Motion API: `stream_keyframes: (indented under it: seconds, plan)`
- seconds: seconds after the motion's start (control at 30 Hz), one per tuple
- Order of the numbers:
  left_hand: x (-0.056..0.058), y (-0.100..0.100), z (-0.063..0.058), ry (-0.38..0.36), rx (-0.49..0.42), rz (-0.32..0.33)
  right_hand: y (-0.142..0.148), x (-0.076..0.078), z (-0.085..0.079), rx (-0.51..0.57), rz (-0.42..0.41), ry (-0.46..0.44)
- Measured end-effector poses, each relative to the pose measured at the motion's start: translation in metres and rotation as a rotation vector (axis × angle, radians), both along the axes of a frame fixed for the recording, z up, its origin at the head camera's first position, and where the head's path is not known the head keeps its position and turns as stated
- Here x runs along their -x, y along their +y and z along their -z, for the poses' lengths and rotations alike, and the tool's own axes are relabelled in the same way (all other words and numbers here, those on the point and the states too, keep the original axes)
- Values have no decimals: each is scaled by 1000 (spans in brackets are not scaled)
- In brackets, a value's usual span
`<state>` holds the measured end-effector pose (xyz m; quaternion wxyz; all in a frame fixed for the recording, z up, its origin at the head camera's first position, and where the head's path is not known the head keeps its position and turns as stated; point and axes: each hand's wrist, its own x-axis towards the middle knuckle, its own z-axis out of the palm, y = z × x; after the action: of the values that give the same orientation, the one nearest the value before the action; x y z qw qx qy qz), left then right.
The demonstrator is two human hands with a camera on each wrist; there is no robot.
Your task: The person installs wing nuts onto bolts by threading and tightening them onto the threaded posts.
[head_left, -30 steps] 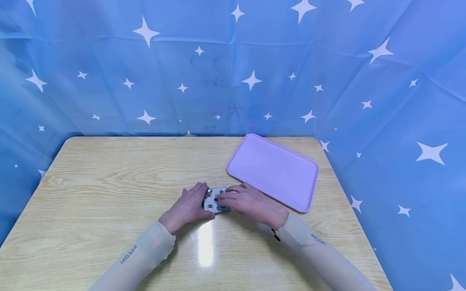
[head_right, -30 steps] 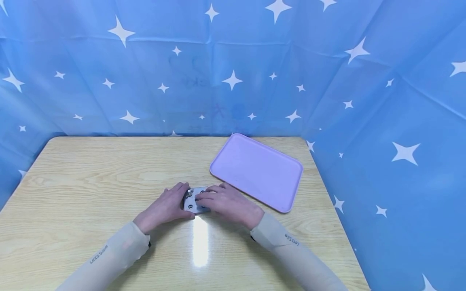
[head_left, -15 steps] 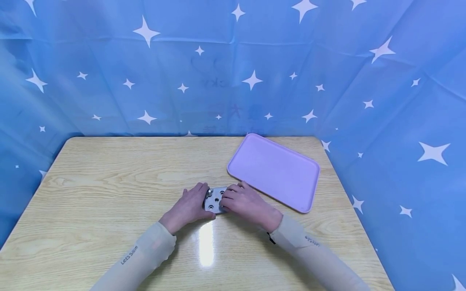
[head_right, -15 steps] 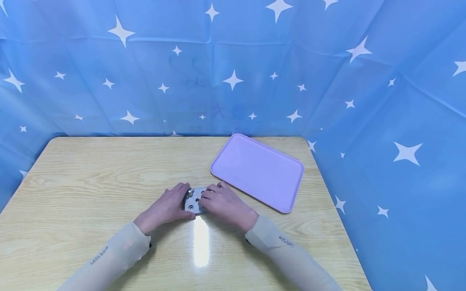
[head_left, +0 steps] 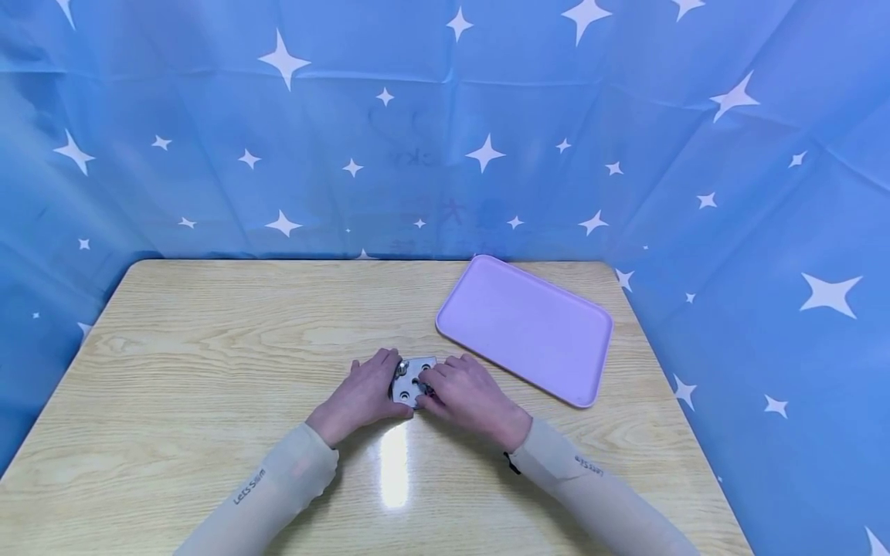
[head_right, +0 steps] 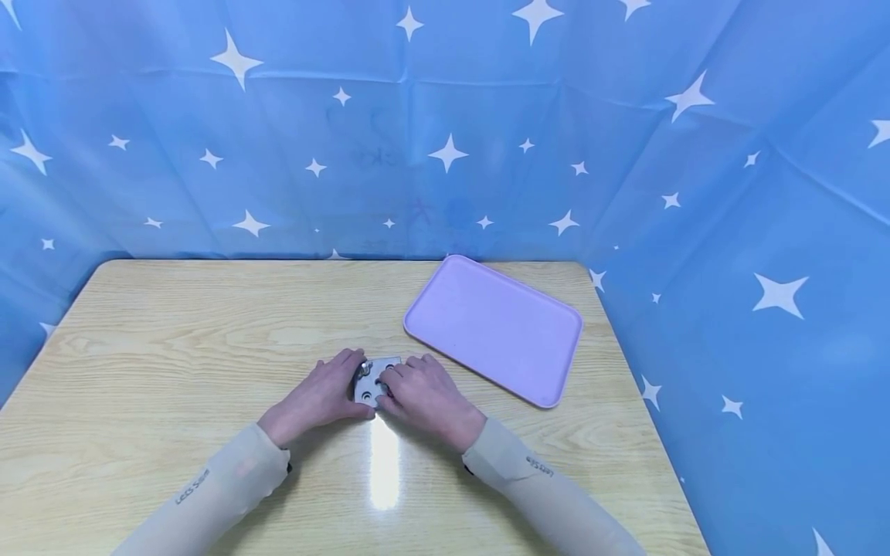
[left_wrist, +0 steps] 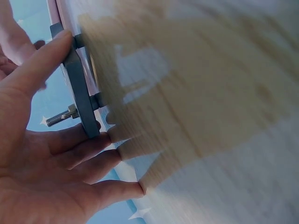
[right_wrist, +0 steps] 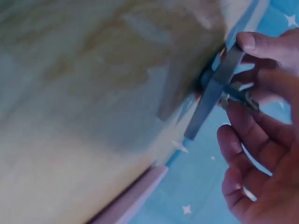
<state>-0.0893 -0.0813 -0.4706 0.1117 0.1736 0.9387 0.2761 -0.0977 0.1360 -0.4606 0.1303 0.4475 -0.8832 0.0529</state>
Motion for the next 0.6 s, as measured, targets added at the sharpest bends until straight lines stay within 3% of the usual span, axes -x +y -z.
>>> stream_keyframes:
  seconds: [0.1, 0.33, 0.6]
  plan:
    - [1, 0, 1, 5, 4, 3, 7, 2, -5, -50, -37, -32]
    - [2, 0, 1, -15, 8, 0, 24, 9, -18, -139, -220, -88]
    - [2, 1, 1, -22, 8, -5, 24, 11, -18, -190, -263, -68]
